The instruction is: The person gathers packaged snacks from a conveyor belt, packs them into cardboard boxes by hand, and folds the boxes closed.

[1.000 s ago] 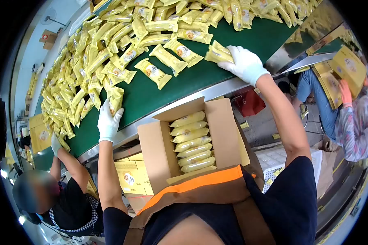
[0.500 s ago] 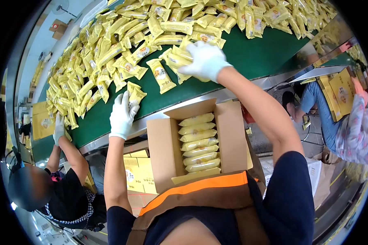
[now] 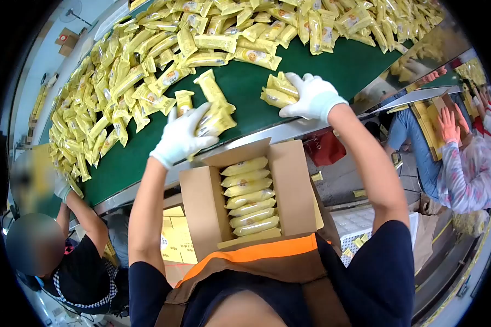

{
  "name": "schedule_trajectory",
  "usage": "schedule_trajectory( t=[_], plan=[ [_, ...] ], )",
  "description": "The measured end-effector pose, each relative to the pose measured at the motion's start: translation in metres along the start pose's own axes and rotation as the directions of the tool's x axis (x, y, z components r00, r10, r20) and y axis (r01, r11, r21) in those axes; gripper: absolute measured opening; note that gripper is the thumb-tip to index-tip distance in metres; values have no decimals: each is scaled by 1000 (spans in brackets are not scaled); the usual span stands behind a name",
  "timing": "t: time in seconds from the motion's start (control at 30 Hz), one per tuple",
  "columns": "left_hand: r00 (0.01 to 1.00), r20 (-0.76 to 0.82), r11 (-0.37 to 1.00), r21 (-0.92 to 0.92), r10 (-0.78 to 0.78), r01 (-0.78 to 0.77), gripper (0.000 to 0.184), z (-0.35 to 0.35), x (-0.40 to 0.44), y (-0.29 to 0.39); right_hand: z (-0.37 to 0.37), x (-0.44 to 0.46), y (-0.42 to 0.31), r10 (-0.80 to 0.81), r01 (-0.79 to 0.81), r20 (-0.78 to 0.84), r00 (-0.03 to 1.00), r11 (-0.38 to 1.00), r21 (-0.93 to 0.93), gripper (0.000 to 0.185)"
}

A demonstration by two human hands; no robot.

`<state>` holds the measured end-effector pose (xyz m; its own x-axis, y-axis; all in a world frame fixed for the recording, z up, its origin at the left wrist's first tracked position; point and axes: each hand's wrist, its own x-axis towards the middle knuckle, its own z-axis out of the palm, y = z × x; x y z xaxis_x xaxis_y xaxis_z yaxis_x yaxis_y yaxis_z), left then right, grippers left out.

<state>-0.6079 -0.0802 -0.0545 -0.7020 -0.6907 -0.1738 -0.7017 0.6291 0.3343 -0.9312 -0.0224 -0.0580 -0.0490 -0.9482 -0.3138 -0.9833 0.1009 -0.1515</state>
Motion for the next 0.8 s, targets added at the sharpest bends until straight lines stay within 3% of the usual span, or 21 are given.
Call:
schedule_trajectory(
  t=[0.07, 0.1, 0.17, 0.23, 0.3, 0.33, 0.37, 0.4, 0.43, 0.5, 0.57, 0.67, 0.7, 0.77, 0.8],
  plan=[
    [993, 60, 995, 5, -104, 104, 86, -6, -31, -19, 1, 11, 9, -93, 92, 5, 996, 987, 132, 97],
    [982, 81, 979, -101, -171, 179, 89, -11, -44, -28, -5, 21, 11, -155, 140, 46, 987, 962, 234, 95],
    [972, 16, 931, -281, -236, 231, 91, -23, -59, -39, -19, 48, 10, -133, 123, -7, 991, 889, 441, 96],
    [938, -135, 888, -388, -320, 247, 88, -26, -54, -44, -36, 80, 1, -282, 242, -71, 957, 636, 733, 90],
    [896, -123, 809, -494, -427, 318, 91, -19, -31, -46, -57, 96, -18, -253, 153, -10, 968, 553, 819, 97],
    [910, -96, 802, -516, -402, 300, 91, 6, -19, -68, -47, 126, -12, -237, 176, -15, 971, 676, 715, 101],
    [924, -143, 899, -323, -355, 295, 90, 3, -14, -58, -26, 156, -11, -226, 197, -25, 974, 783, 590, 105],
    [937, -127, 923, -257, -326, 287, 88, -2, -13, -50, -9, 166, -16, -185, 216, -112, 976, 852, 476, 111],
    [947, -99, 940, -192, -305, 282, 86, -6, -17, -43, -17, 153, -28, -229, 223, -38, 973, 874, 432, 106],
    [960, -208, 982, -11, -187, 188, 84, 2, -31, -32, -33, 116, -48, -342, 249, 176, 923, 880, 404, 110],
    [960, -241, 981, 101, -140, 168, 87, 9, -43, -14, -34, 92, -64, -278, 254, 144, 950, 953, 168, 87],
    [930, -304, 976, 0, -209, 219, 89, 19, -56, -17, -34, 52, -51, -331, 317, -117, 936, 940, -123, 85],
    [913, -347, 976, -40, -216, 216, 91, 24, -59, -22, -27, 43, -40, -316, 295, -189, 930, 946, -131, 86],
    [905, -392, 967, 114, -166, 227, 93, 30, -57, -28, -2, 39, -16, -234, 218, -119, 965, 966, -139, 88],
    [928, -291, 958, 99, -232, 270, 96, 29, -53, -30, 8, 38, -10, -223, 207, -143, 964, 971, -120, 89]
  ],
)
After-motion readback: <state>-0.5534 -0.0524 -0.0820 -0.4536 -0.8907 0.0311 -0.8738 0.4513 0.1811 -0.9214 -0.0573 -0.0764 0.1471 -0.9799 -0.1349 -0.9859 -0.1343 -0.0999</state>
